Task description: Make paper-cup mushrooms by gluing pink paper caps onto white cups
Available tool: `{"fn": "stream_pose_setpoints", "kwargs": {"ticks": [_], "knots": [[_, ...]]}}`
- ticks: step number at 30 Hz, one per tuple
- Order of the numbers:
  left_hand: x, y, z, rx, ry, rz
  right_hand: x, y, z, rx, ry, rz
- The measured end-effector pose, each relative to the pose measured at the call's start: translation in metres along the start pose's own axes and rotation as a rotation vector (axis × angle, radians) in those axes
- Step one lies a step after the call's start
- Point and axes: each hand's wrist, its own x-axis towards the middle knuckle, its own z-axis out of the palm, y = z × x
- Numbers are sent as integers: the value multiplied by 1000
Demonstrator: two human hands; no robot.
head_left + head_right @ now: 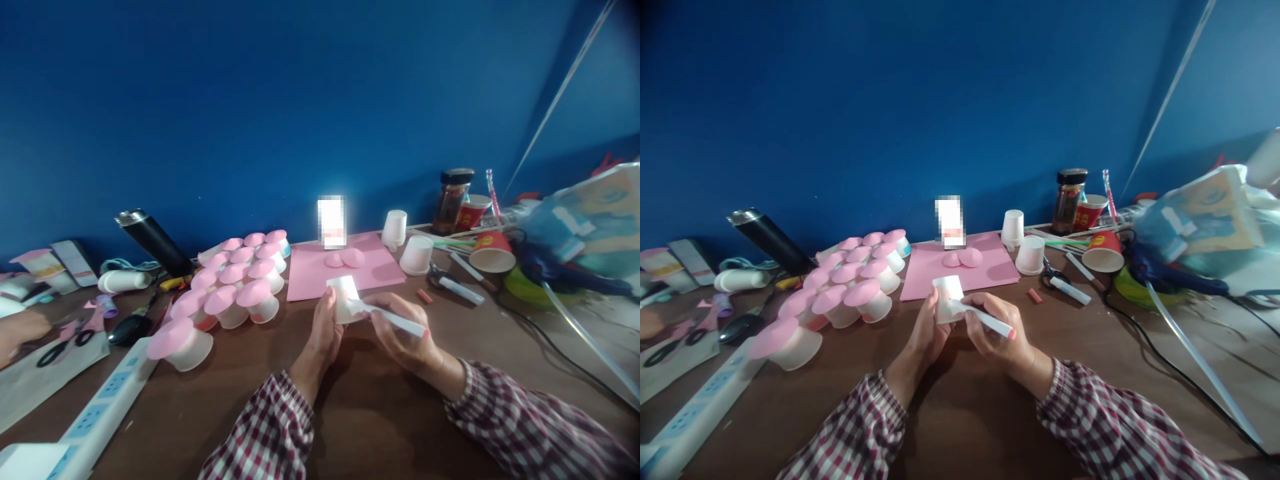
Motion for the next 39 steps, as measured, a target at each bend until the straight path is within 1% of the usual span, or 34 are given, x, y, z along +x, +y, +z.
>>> {"fn": "stream_pose_setpoints", "kwargs": {"ticks": [7,16,23,34,39], "knots": [[1,-2,-3,4,-30,3,0,0,-1,-4,-8,-2],[-1,-2,-2,16,-21,22,0,2,1,-35,16,-25],[-2,-1,-1,34,-38,25,1,3,0,-42,14,-30],[-3,0,2,37,-32,25,0,3,0,-6,2,9],[-3,-1,3,43,-21,29,-2,4,-2,14,21,20]]}}
